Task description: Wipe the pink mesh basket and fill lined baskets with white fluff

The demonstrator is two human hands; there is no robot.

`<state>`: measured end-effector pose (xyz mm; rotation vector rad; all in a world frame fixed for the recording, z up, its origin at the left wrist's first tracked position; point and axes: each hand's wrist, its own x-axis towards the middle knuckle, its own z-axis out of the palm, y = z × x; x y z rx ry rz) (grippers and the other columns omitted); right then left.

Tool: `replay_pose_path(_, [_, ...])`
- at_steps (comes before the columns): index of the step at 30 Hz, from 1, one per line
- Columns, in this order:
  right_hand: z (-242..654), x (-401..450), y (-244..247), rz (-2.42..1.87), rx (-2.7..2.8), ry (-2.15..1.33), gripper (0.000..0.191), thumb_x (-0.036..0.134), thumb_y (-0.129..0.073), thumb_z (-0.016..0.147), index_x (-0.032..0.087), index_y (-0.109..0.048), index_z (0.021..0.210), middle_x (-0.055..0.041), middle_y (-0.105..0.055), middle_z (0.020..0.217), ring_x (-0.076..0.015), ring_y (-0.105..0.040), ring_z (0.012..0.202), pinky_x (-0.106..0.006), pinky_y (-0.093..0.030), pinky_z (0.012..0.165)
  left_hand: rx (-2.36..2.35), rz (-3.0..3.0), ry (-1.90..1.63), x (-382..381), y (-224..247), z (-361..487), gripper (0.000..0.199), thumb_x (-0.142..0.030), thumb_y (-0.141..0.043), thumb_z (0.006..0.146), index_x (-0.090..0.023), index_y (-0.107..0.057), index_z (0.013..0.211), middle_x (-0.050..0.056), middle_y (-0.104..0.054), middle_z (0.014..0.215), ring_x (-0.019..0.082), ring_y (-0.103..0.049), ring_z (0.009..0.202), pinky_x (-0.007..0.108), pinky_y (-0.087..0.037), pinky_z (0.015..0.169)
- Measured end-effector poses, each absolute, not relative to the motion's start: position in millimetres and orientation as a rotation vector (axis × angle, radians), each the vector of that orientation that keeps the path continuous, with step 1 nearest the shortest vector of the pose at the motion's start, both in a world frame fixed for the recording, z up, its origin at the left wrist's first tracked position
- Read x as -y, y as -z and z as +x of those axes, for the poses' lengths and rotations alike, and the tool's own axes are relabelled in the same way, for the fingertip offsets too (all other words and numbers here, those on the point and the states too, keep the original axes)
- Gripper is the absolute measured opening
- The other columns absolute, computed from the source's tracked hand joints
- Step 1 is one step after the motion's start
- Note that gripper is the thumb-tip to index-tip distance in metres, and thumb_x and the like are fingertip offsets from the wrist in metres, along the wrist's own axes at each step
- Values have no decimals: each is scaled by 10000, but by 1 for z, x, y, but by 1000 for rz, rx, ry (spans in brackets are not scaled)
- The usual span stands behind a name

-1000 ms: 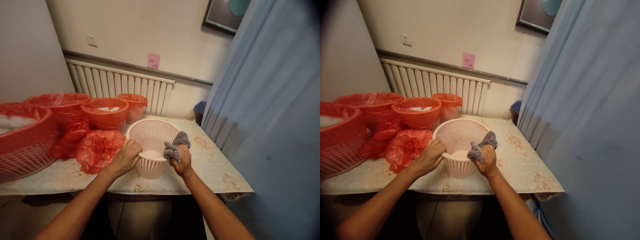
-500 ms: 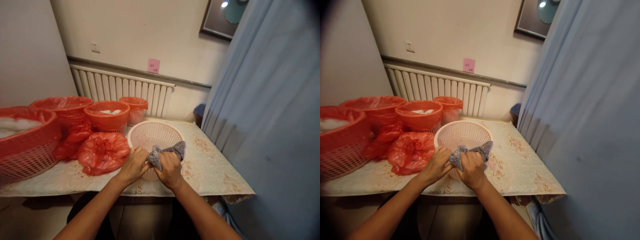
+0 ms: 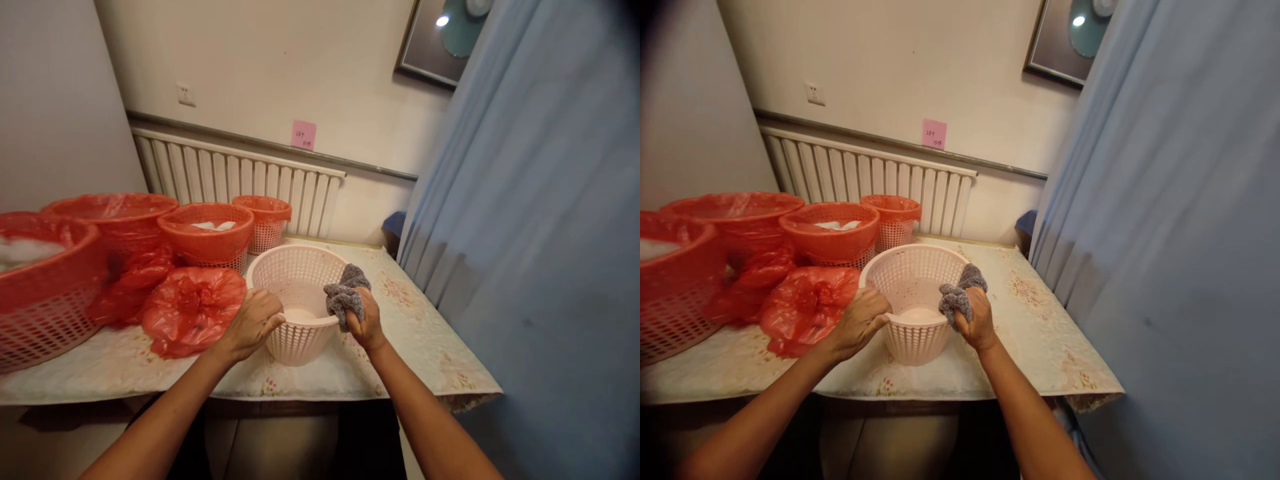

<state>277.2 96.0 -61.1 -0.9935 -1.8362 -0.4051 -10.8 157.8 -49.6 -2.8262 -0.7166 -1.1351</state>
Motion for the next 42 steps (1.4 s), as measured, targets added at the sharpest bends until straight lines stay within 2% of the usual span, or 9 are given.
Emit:
replay_pose_path(3, [245,-84,66,-1098,1716,524,225,322,-430,927,203,-594,828,-31,-541,723,-200,-522,753,-384,-434,739,815,-2752,1160,-158,47,-13,424,-387,-274,998,-198,-498,690,21,-523,712,193,-456,764,367,-363,780])
replay_pose_path(6, [206,-71,65,-1262,1656,638,240,344,-472,922,205,-527,735,-43,-520,694,-209,-496,724,-375,-394,697,842,-2651,1159,-143,49,-2,333,-268,-334,978,-197,-495,696,23,-519,717,194,-456,786,394,-369,855])
replay_pose_path(11, [161,-62,57,-1405,1646,708,241,392,-521,908,209,-522,752,-60,-537,708,-226,-477,717,-374,-354,674,903,-2470,1297,-116,59,24,284,-154,-348,940,-196,-499,703,35,-507,688,202,-451,744,404,-391,831])
replay_pose_path(17, [183,-65,62,-1243,1802,708,220,371,-504,910,171,-592,887,-69,-573,742,-231,-508,745,-376,-367,687,862,-2538,1240,-120,56,25,287,-154,-365,945,-190,-497,693,28,-531,684,193,-459,732,378,-372,785])
replay_pose_path(22, [243,-79,66,-973,1861,614,184,310,-479,908,174,-595,866,-56,-590,744,-212,-534,734,-376,-408,697,824,-2549,1241,-127,54,24,327,-204,-355,970,-189,-502,678,17,-538,670,183,-446,715,368,-348,784])
replay_pose_path(29, [291,-101,65,-951,1827,360,217,251,-456,904,235,-622,1043,-52,-644,979,-228,-596,960,-440,-481,881,736,-2610,1262,-147,56,11,324,-203,-344,968,-191,-483,676,16,-510,687,181,-438,715,353,-338,745])
replay_pose_path(33, [271,-96,69,-993,1720,424,187,256,-455,899,224,-611,997,-55,-629,936,-231,-588,934,-447,-475,870,749,-2650,1245,-163,55,-3,332,-209,-328,971,-194,-464,668,16,-489,687,185,-435,723,351,-340,724])
replay_pose_path(37, [233,-83,70,-1122,1628,527,134,244,-462,901,200,-588,882,-43,-578,789,-215,-552,814,-404,-447,781,830,-2581,1244,-157,54,-2,328,-205,-320,975,-193,-478,688,24,-502,709,194,-445,756,386,-358,800])
replay_pose_path(42, [180,-72,66,-1362,1564,657,227,339,-506,905,203,-508,723,-42,-511,693,-219,-480,735,-383,-385,712,832,-2477,1222,-126,60,23,269,-166,-377,948,-183,-508,714,34,-519,704,202,-450,764,416,-362,846])
